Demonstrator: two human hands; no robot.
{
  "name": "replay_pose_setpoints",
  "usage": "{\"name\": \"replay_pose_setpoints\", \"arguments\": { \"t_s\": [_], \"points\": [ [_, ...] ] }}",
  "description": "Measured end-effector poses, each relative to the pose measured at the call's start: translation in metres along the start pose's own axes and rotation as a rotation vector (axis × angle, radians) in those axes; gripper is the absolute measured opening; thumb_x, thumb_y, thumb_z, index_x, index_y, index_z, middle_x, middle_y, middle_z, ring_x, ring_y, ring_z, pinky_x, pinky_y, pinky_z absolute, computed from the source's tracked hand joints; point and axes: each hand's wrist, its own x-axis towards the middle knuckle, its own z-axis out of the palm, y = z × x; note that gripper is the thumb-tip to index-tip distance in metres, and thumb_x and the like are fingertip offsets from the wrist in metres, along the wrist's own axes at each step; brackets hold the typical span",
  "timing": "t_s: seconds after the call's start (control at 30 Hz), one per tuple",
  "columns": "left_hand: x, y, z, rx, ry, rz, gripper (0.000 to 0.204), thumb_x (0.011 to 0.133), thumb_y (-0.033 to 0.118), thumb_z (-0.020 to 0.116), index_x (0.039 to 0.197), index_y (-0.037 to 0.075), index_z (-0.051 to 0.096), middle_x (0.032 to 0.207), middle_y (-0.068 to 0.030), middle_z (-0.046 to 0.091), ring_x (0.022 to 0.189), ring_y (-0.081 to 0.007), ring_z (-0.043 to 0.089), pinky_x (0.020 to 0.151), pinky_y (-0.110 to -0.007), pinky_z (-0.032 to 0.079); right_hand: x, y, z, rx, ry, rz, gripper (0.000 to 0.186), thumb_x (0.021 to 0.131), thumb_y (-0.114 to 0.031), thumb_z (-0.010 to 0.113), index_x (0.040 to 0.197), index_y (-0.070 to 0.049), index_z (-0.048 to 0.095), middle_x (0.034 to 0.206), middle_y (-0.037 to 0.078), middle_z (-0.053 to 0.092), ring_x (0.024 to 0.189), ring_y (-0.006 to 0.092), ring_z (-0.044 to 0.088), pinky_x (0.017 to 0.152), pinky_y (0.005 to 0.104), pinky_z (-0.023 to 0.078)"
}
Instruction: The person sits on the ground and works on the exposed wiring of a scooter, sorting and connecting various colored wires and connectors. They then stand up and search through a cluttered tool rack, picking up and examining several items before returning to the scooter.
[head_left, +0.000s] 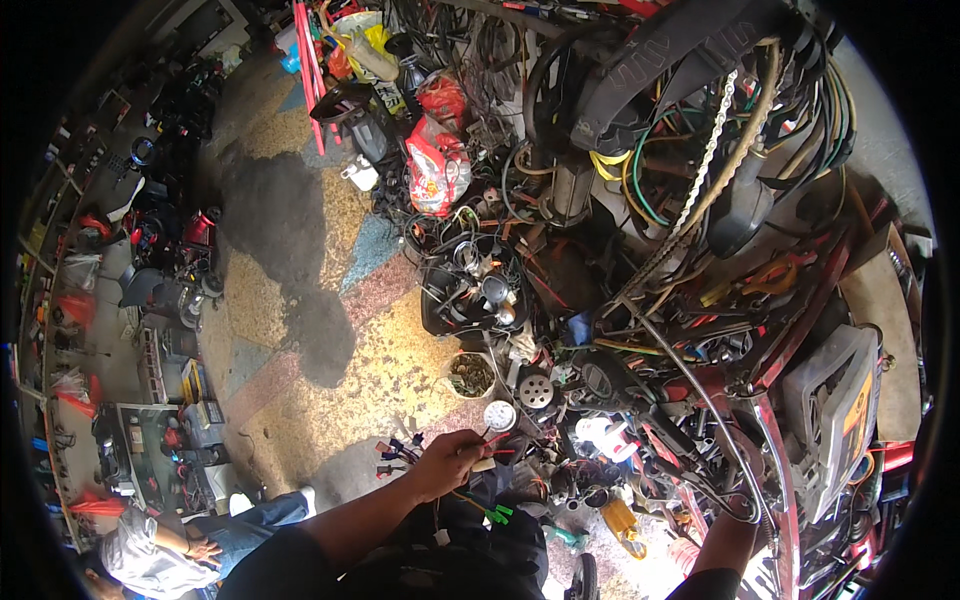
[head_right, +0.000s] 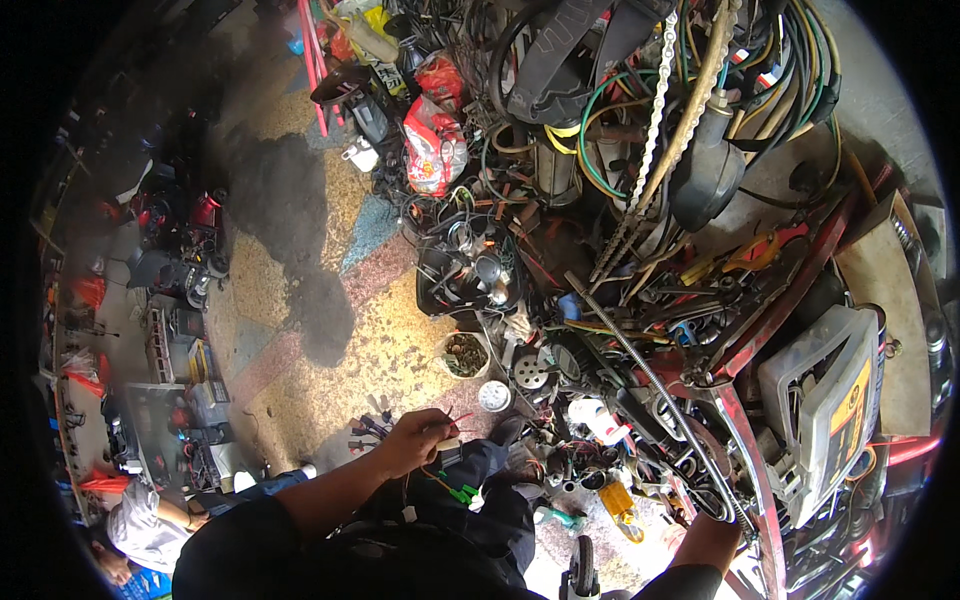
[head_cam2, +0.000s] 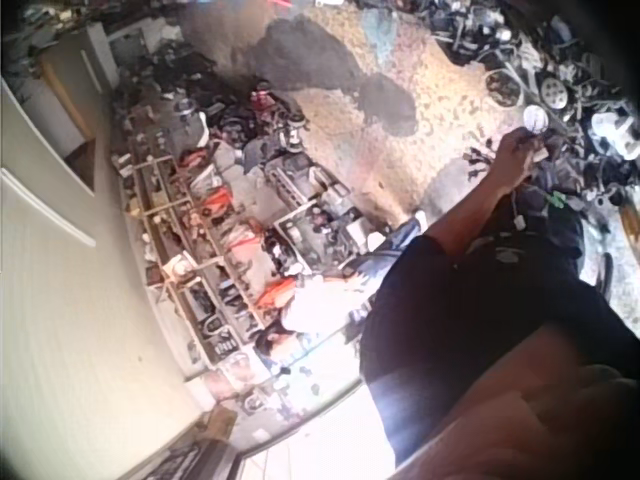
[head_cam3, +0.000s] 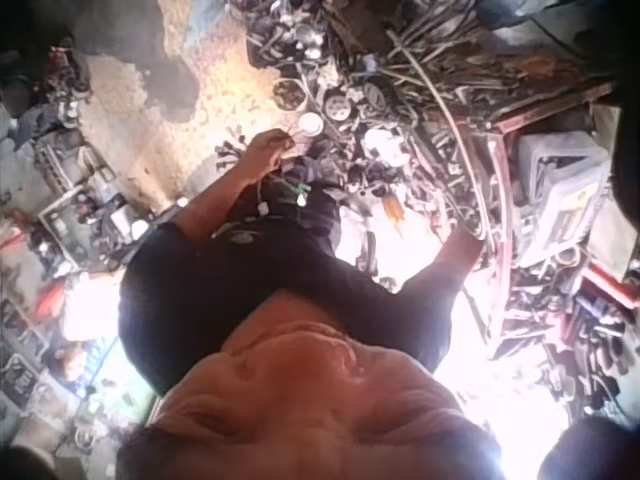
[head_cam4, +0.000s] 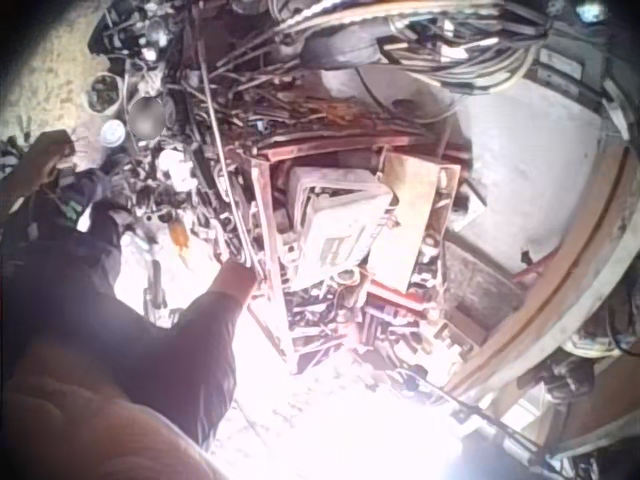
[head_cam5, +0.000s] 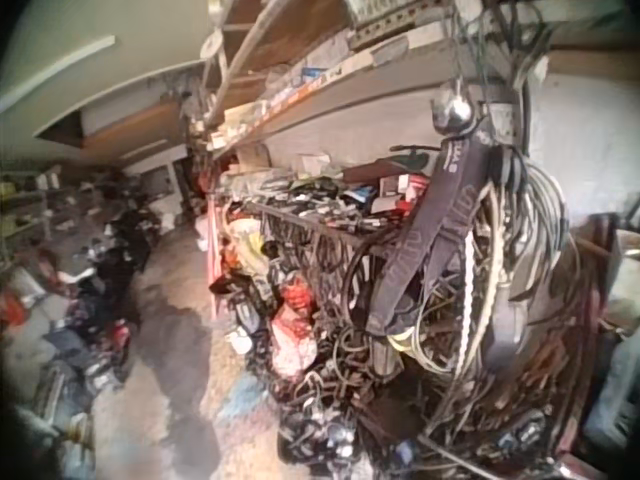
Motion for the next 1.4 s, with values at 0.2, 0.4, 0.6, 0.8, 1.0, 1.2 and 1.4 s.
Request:
{"name": "replay_pose_setpoints", "arguments": {
  "t_s": [0.2, 0.4, 0.6, 0.8, 1.0, 1.2, 1.4],
  "points": [
    [0.003, 0.013, -0.001, -0.097, 0.004, -0.01, 0.012, 0.099, 0.013, 0.053, 0.095, 0.005, 0.061, 0.069, 0.0017, 0.051, 0.054, -0.0048, 0.044, 0.047, -0.023, 0.033, -0.002, -0.002, 0.001, 0.018, 0.016, 0.01, 0.035, 0.09, -0.036, 0.053, 0.109, -0.009, 0.065, 0.103, 0.013, 0.068, 0.095, 0.0282, 0.065, 0.081, 0.0422, 0.053],
    [0.003, 0.028, -0.001, -0.035, 0.049, 0.046, 0.014, 0.1, 0.013, 0.052, 0.094, 0.002, 0.06, 0.068, -0.0004, 0.054, 0.048, -0.0054, 0.045, 0.044, -0.023, 0.034, -0.011, 0.003, -0.009, 0.01, 0.03, 0.018, 0.038, 0.091, -0.039, 0.053, 0.111, -0.008, 0.064, 0.105, 0.013, 0.067, 0.096, 0.0279, 0.064, 0.082, 0.042, 0.053],
    [0.002, 0.032, 0.001, -0.087, 0.069, 0.07, 0.014, 0.099, 0.014, 0.051, 0.089, 0.005, 0.056, 0.066, 0.0, 0.051, 0.046, -0.0064, 0.041, 0.041, -0.023, 0.03, -0.016, 0.019, -0.017, 0.004, 0.055, 0.038, 0.042, 0.091, -0.042, 0.053, 0.112, -0.008, 0.063, 0.106, 0.013, 0.067, 0.097, 0.0275, 0.063, 0.082, 0.0419, 0.052],
    [0.001, 0.027, 0.0, -0.079, 0.074, 0.05, 0.012, 0.098, 0.013, 0.055, 0.092, 0.003, 0.058, 0.071, -0.0007, 0.054, 0.049, -0.0062, 0.046, 0.044, -0.024, 0.033, -0.02, 0.034, -0.027, 0.017, 0.087, 0.056, 0.045, 0.091, -0.045, 0.053, 0.114, -0.007, 0.062, 0.107, 0.013, 0.066, 0.098, 0.0272, 0.063, 0.083, 0.0417, 0.052],
    [0.002, 0.022, 0.013, -0.033, 0.066, 0.004, 0.012, 0.098, 0.012, 0.05, 0.093, 0.004, 0.057, 0.077, -0.0049, 0.06, 0.047, -0.0079, 0.043, 0.041, -0.022, 0.033, -0.03, 0.039, -0.032, 0.049, 0.149, 0.114, 0.049, 0.092, -0.048, 0.053, 0.115, -0.006, 0.061, 0.108, 0.013, 0.066, 0.1, 0.0269, 0.062, 0.083, 0.0416, 0.052],
    [0.005, 0.026, 0.022, 0.088, -0.042, 0.012, 0.013, 0.094, 0.018, 0.052, 0.091, 0.006, 0.057, 0.08, -0.0031, 0.06, 0.048, -0.0078, 0.044, 0.04, -0.022, 0.032, -0.033, 0.036, -0.04, 0.149, 0.227, 0.174, 0.052, 0.092, -0.051, 0.053, 0.117, -0.006, 0.06, 0.11, 0.013, 0.065, 0.101, 0.0265, 0.062, 0.084, 0.0414, 0.052],
    [0.015, 0.027, 0.038, 0.124, -0.133, 0.002, 0.011, 0.093, 0.015, 0.051, 0.091, 0.005, 0.056, 0.081, -0.0031, 0.06, 0.047, -0.007, 0.043, 0.038, -0.022, 0.032, -0.043, 0.037, -0.06, 0.372, 0.411, 0.239, 0.056, 0.092, -0.054, 0.053, 0.118, -0.005, 0.059, 0.111, 0.013, 0.064, 0.102, 0.0262, 0.061, 0.085, 0.0413, 0.052]
  ]
}}
